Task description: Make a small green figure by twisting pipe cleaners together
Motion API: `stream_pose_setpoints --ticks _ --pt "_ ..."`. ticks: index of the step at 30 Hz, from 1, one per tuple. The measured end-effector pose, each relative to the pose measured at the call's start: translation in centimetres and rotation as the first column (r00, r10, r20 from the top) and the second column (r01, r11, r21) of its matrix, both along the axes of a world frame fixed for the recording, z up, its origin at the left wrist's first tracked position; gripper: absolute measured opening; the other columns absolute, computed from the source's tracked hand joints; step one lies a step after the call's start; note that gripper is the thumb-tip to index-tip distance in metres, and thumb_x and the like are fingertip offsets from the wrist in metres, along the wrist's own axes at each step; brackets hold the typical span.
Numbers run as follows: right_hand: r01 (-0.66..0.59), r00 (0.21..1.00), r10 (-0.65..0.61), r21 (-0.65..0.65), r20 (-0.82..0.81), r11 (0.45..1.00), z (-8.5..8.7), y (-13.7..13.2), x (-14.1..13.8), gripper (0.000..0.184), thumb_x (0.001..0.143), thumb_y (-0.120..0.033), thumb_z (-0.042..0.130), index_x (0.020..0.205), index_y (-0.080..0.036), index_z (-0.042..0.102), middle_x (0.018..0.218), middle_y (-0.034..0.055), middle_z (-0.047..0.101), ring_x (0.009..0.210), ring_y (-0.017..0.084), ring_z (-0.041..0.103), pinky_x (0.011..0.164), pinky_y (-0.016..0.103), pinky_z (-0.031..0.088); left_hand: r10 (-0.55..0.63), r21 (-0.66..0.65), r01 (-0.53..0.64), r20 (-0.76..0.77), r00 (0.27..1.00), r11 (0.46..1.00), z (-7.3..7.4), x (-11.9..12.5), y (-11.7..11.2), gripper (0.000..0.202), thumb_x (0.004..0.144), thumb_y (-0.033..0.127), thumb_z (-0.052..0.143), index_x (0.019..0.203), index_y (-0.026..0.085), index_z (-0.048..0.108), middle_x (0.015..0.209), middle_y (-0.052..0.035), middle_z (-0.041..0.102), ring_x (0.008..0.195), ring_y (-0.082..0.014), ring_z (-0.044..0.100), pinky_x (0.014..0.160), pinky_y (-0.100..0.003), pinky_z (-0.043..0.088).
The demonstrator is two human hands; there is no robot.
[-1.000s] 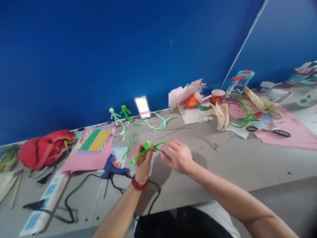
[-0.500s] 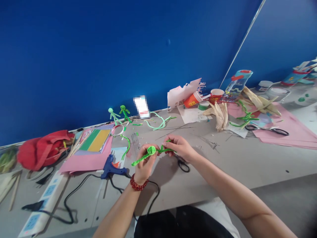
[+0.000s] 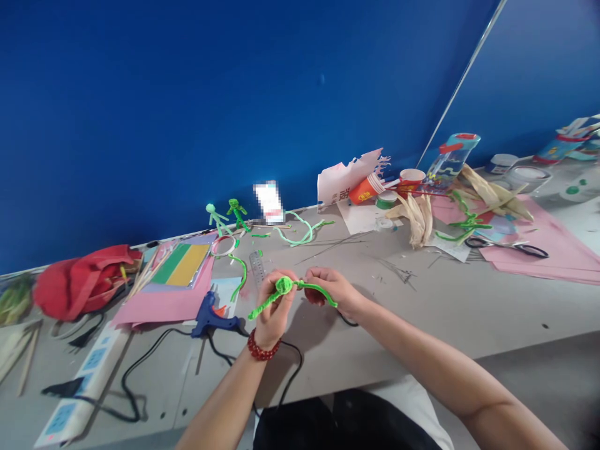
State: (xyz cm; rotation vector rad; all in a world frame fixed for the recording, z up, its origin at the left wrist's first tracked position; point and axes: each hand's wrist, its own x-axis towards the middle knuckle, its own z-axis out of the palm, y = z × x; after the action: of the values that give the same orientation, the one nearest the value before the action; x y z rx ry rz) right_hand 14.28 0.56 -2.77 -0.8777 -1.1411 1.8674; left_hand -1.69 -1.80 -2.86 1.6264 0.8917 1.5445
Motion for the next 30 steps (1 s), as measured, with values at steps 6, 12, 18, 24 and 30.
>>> stream_pose_setpoints --ticks 6,12,18,24,30 --pt "-0.042 0.999 0.042 0.002 -0.008 0.999 -0.1 0.0 0.1 0.032 0.076 -0.043 0.068 0.067 -0.017 0.053 0.054 -0.0029 0.06 0.042 0.005 0.045 0.043 0.018 0.03 0.009 -0.014 -0.01 -0.057 0.998 1.0 0.1 0.0 -0.2 0.005 0.092 0.018 0.055 0.095 0.022 0.056 0.096 -0.0051 0.064 0.087 -0.0167 0.063 0.076 -0.03 0.053" --pt "-0.092 0.996 0.092 0.01 -0.009 0.996 0.1 -0.4 0.0 0.032 0.078 -0.045 0.065 0.068 -0.017 0.054 0.055 -0.0024 0.06 0.043 0.006 0.044 0.043 0.018 0.03 0.1 -0.022 -0.102 -0.058 0.993 0.995 0.4 0.0 -0.3 0.003 0.089 0.022 0.06 0.09 0.02 0.058 0.091 -0.0048 0.065 0.081 -0.016 0.064 0.072 -0.028 0.052" --pt "-0.096 0.995 0.091 0.098 0.05 0.991 0.1 -0.9 -0.6 0.039 0.084 -0.053 0.059 0.071 -0.017 0.055 0.06 -0.0015 0.059 0.047 0.007 0.047 0.046 0.02 0.035 0.288 -0.016 -0.291 -0.093 0.953 0.957 0.8 -0.1 -0.2 0.011 0.089 0.028 0.06 0.089 0.018 0.062 0.087 -0.0052 0.065 0.074 -0.0154 0.063 0.071 -0.028 0.052" --pt "-0.021 0.986 -0.017 0.221 0.169 0.975 -0.4 -1.1 -1.0 0.039 0.085 -0.054 0.058 0.071 -0.017 0.054 0.062 -0.0017 0.057 0.048 0.007 0.048 0.047 0.02 0.038 0.239 -0.106 -0.239 -0.018 0.971 0.965 0.1 -0.1 0.0 0.014 0.089 0.031 0.06 0.093 0.018 0.064 0.089 -0.0052 0.066 0.078 -0.016 0.063 0.073 -0.029 0.051" --pt "0.024 0.99 -0.054 0.225 0.127 0.974 -0.2 -1.1 -0.8 0.03 0.086 -0.046 0.058 0.075 -0.018 0.056 0.061 -0.0029 0.056 0.051 0.008 0.049 0.048 0.02 0.04 0.073 -0.274 -0.003 0.246 0.966 0.962 -0.1 0.4 0.5 0.015 0.083 0.033 0.067 0.086 0.019 0.063 0.089 -0.0042 0.067 0.077 -0.0164 0.064 0.072 -0.03 0.053"
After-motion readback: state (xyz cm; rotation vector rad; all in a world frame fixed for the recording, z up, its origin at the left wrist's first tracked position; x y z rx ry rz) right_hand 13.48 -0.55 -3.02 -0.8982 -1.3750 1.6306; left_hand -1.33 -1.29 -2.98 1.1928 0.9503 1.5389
